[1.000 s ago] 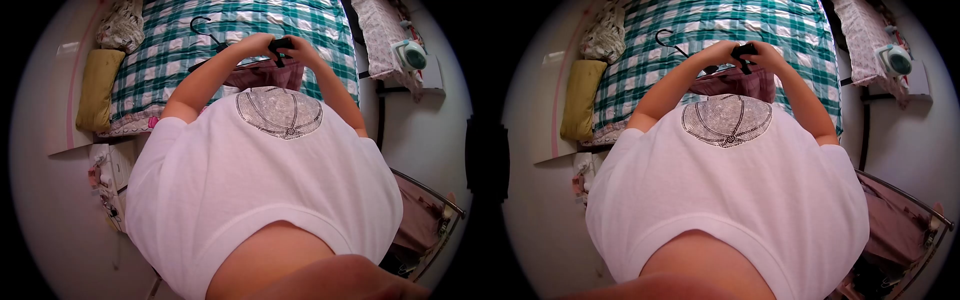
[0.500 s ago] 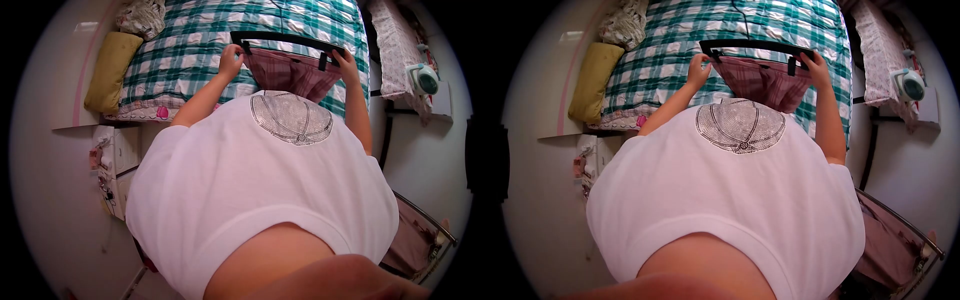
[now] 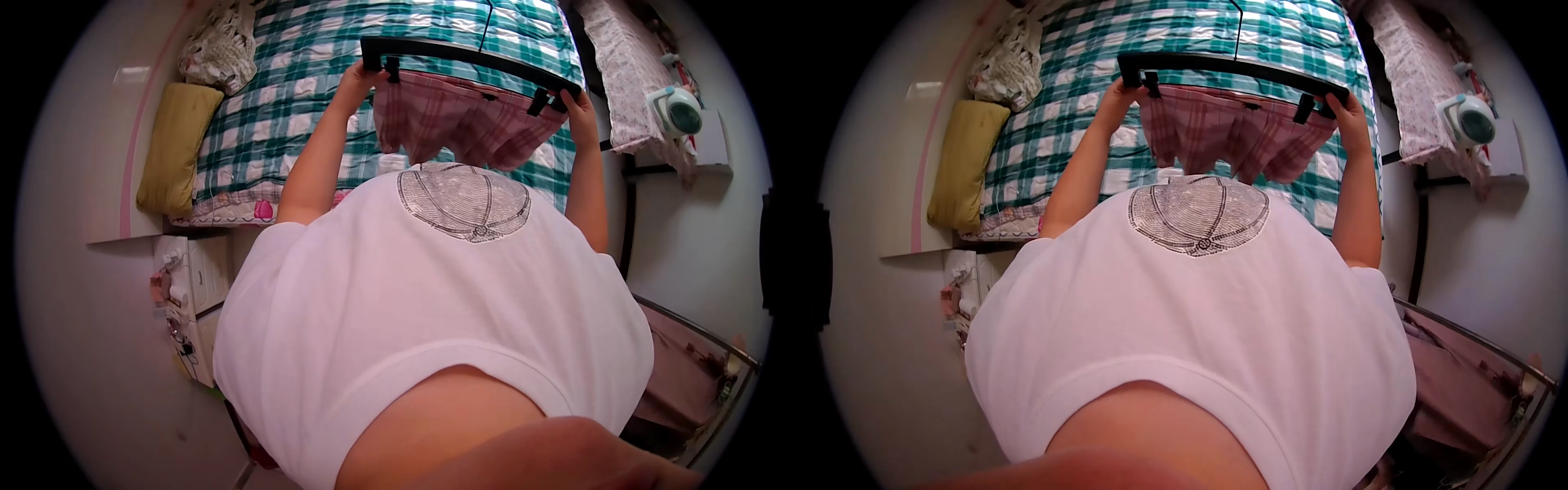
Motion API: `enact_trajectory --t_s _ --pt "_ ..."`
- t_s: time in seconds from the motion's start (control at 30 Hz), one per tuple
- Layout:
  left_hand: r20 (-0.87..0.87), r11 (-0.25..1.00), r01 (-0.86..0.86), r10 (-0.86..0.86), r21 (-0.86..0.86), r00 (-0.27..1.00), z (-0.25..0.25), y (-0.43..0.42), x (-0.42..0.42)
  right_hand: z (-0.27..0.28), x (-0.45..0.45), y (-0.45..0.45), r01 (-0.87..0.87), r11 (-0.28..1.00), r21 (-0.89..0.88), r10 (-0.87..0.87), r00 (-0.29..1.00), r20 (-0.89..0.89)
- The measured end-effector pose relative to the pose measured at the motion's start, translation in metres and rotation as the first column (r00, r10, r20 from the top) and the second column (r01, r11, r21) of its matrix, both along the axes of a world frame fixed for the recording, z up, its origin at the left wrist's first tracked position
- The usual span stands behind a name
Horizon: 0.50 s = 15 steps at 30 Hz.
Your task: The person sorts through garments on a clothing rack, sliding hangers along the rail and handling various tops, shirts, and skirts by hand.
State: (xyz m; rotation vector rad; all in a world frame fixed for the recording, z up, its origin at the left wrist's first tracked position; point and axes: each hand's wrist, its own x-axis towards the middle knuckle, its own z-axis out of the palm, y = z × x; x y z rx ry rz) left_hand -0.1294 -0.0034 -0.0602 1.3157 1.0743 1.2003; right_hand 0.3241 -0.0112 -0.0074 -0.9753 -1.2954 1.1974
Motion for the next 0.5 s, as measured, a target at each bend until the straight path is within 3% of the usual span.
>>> enact_trajectory --t_s 0.13,0.2,0.27,0.3,0.43,0.5 --pt "-0.02 0.997 -0.042 0.044 0.059 0.999 0.045 -0.007 0.009 -0.019 0.014 0.002 0.009 1.0 0.013 -0.01 0.998 0.063" --pt "-0.017 0.995 -0.043 0.044 0.093 0.999 0.053 -0.009 0.008 -0.03 0.014 -0.001 0.022 0.999 -0.037 -0.022 1.0 -0.004" --pt "0.014 0.994 -0.013 0.012 0.107 1.0 0.055 -0.012 0.009 -0.031 0.009 -0.018 0.06 0.994 -0.094 -0.067 0.995 -0.072" --pt "0.016 0.996 -0.01 0.009 0.092 1.0 0.055 -0.014 0.007 -0.003 -0.016 -0.042 0.09 0.993 -0.079 -0.098 0.99 -0.099" --pt "0.057 0.99 0.078 -0.086 0.121 0.995 0.042 -0.008 0.005 -0.007 -0.01 -0.083 0.172 0.982 -0.074 -0.171 0.985 0.023" --pt "0.095 0.98 0.154 -0.167 0.129 0.981 0.041 -0.007 0.011 0.001 -0.018 -0.114 0.219 0.974 -0.053 -0.219 0.976 0.002"
